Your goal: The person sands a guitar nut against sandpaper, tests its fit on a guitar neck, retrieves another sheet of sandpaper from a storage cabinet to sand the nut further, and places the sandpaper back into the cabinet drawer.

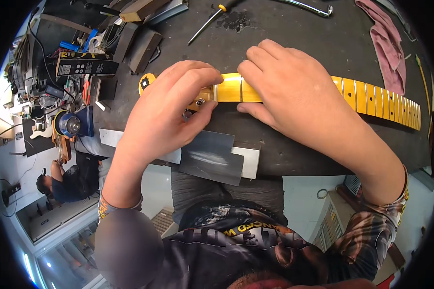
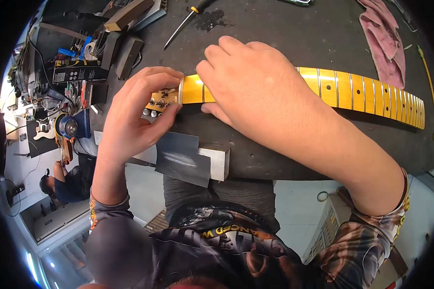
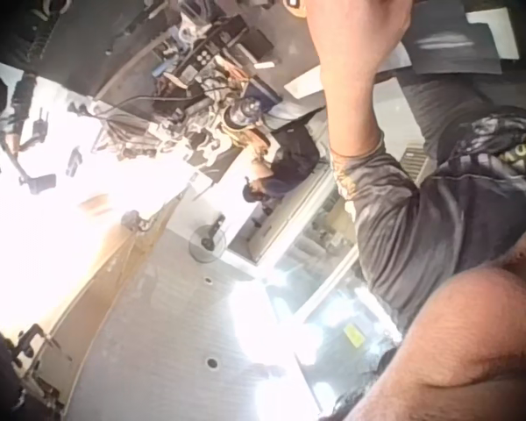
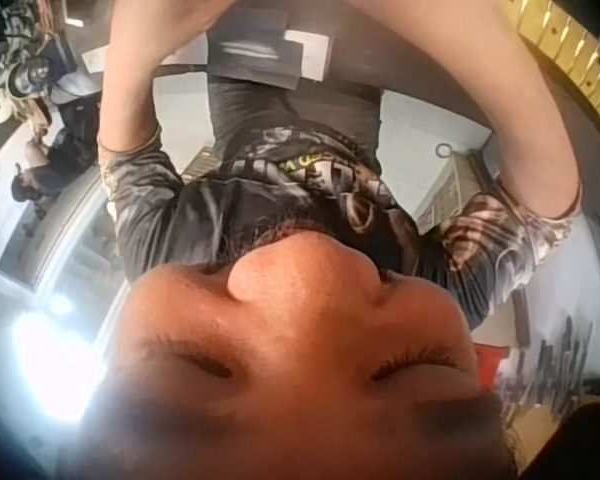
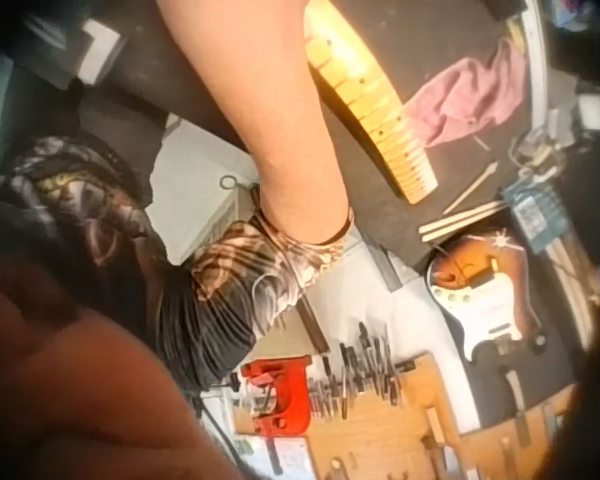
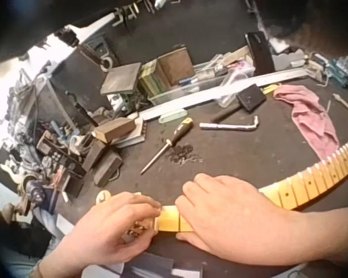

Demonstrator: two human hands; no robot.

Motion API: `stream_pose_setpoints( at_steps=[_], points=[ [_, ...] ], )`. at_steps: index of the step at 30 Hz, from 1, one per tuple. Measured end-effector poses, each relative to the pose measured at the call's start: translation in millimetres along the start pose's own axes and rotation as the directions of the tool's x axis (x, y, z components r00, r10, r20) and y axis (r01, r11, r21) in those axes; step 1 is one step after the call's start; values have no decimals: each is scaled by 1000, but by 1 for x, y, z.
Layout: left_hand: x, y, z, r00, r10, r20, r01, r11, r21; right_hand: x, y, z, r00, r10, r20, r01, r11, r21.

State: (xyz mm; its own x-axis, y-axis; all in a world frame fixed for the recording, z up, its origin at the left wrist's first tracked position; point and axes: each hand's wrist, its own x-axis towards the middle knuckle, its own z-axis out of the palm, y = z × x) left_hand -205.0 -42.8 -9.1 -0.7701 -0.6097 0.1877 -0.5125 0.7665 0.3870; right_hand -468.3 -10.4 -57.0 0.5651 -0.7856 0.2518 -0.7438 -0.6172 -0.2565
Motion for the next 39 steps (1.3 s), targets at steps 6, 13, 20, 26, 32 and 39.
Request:
stream_pose_setpoints(
  at_steps=[6,13,20,26,32,39],
  points=[
    [4,9,-3,999,5,41,-9,996,89,-2,-2,4,1000,8,-16,-8,1000,-15],
    [6,11,-4,998,-17,62,10,994,110,-2,-2,6,999,8,-37,-9,999,-32],
    [3,5,-1,998,-17,58,12,997,76,-3,0,7,997,3,-71,-4,1000,-10],
    [-6,-7,11,995,-98,21,100,987,-125,-3,-1,5,999,-14,-43,12,999,-50],
    [-9,-15,13,995,-102,11,103,985,-138,-2,-1,4,1000,-14,-5,14,998,-69],
    [-6,-16,16,994,-107,-9,103,977,-188,-2,0,6,1000,-29,13,30,994,-108]
  ],
)
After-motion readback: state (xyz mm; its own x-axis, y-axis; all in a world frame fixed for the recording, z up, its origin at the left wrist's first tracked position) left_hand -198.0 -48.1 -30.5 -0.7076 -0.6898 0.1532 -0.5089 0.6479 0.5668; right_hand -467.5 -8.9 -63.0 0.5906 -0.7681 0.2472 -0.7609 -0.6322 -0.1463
